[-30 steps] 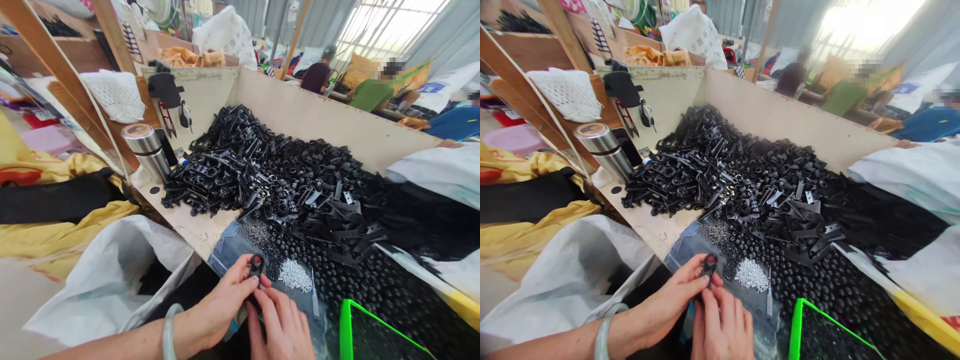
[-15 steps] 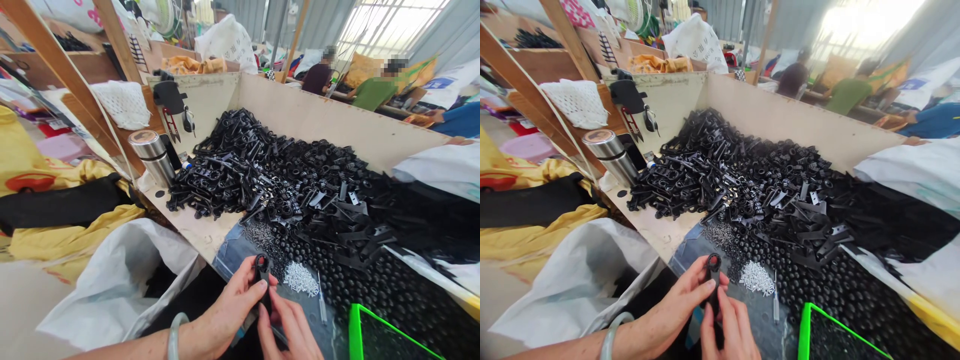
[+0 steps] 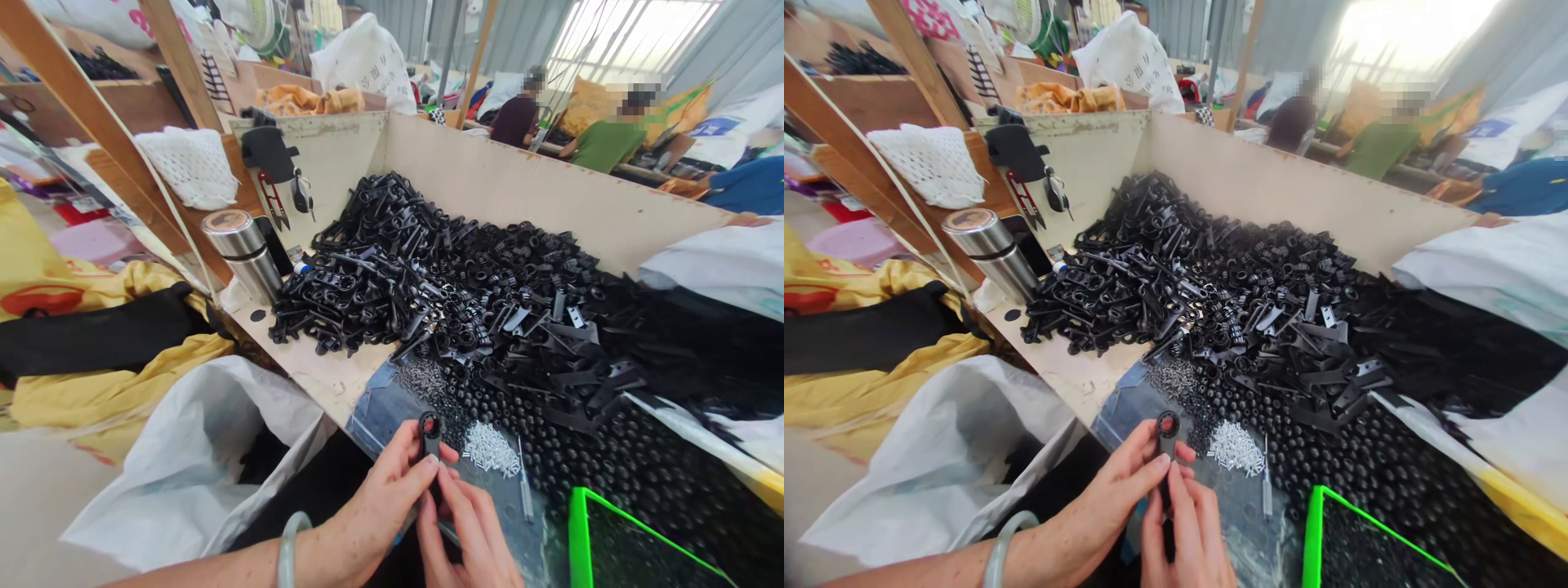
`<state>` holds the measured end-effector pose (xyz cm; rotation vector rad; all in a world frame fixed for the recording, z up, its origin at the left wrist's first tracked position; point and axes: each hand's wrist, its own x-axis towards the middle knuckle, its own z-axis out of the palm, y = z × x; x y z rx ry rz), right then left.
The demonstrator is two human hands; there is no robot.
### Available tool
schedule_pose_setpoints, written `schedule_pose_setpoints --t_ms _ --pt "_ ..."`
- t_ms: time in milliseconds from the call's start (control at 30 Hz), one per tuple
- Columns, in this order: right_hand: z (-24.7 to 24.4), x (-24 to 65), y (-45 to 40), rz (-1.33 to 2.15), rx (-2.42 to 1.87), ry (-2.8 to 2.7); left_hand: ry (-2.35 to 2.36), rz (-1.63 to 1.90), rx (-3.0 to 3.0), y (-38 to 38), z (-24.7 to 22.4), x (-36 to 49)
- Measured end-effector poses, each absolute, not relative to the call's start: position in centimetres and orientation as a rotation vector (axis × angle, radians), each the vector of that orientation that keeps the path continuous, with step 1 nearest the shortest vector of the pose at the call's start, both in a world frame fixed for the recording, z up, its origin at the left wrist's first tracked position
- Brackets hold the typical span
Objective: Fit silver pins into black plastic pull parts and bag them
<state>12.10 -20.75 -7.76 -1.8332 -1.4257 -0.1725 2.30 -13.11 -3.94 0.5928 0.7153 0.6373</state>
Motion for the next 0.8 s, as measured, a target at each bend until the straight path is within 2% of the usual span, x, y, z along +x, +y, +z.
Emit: schedule_pose_setpoints --t_ms 800 --pt "-8.0 10.8 -21.1 -0.031 -1.796 -1.297 0.817 0.65 0.717 -13.2 -4.4 2.4"
